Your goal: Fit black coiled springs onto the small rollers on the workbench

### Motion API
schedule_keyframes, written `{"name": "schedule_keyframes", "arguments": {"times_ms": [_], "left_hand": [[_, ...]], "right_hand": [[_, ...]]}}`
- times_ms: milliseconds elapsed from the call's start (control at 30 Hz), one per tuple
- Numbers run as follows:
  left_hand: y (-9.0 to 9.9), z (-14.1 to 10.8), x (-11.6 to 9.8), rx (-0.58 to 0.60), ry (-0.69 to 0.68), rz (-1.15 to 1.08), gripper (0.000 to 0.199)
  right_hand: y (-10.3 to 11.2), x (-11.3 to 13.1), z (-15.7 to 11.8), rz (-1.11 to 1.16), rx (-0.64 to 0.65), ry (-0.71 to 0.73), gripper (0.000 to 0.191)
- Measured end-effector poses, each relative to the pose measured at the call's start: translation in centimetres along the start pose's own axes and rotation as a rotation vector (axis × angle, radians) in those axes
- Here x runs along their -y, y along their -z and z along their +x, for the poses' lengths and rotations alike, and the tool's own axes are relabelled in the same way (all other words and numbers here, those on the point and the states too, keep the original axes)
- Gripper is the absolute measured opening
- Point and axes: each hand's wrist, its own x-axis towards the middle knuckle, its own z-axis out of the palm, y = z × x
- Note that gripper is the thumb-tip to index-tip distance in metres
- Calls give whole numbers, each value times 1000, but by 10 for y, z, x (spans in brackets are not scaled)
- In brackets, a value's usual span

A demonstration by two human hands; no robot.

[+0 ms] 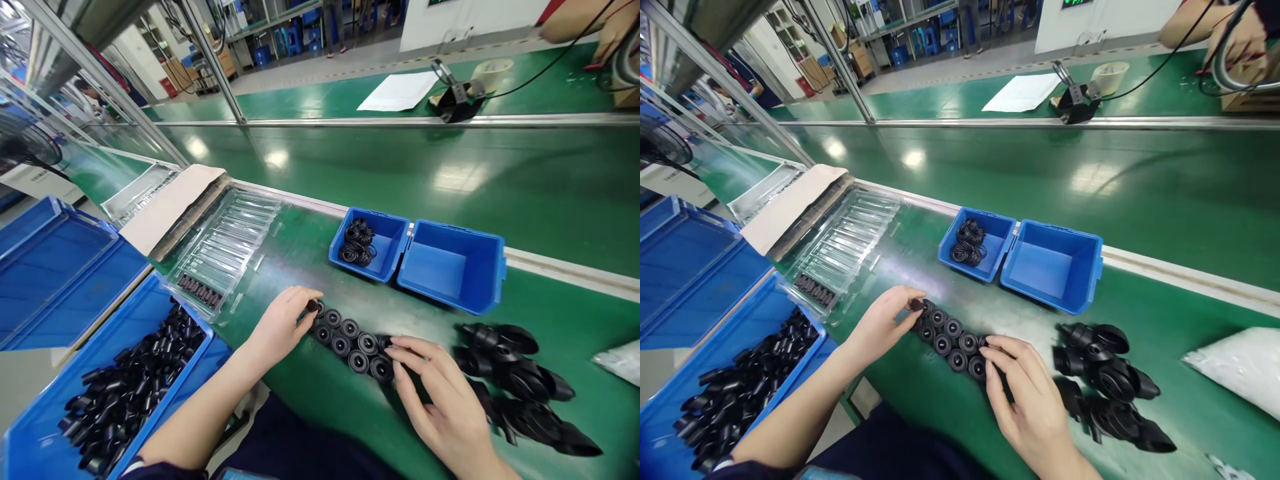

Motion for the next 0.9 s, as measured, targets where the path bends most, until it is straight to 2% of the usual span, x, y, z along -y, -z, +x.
{"name": "schedule_keyframes", "arguments": {"times_ms": [300, 533, 767, 900], "left_hand": [[2, 8, 0, 93, -67, 35, 29], [6, 11, -1, 125, -30, 9, 23], [8, 9, 1, 152, -91, 42, 21], [9, 7, -7, 148, -90, 64, 22]], "right_hand": [[0, 0, 0, 0, 4, 0, 26], [0, 1, 1, -8, -3, -4, 27], [-1, 2, 2, -4, -5, -24, 27], [-1, 2, 2, 8, -1, -17, 27]]}}
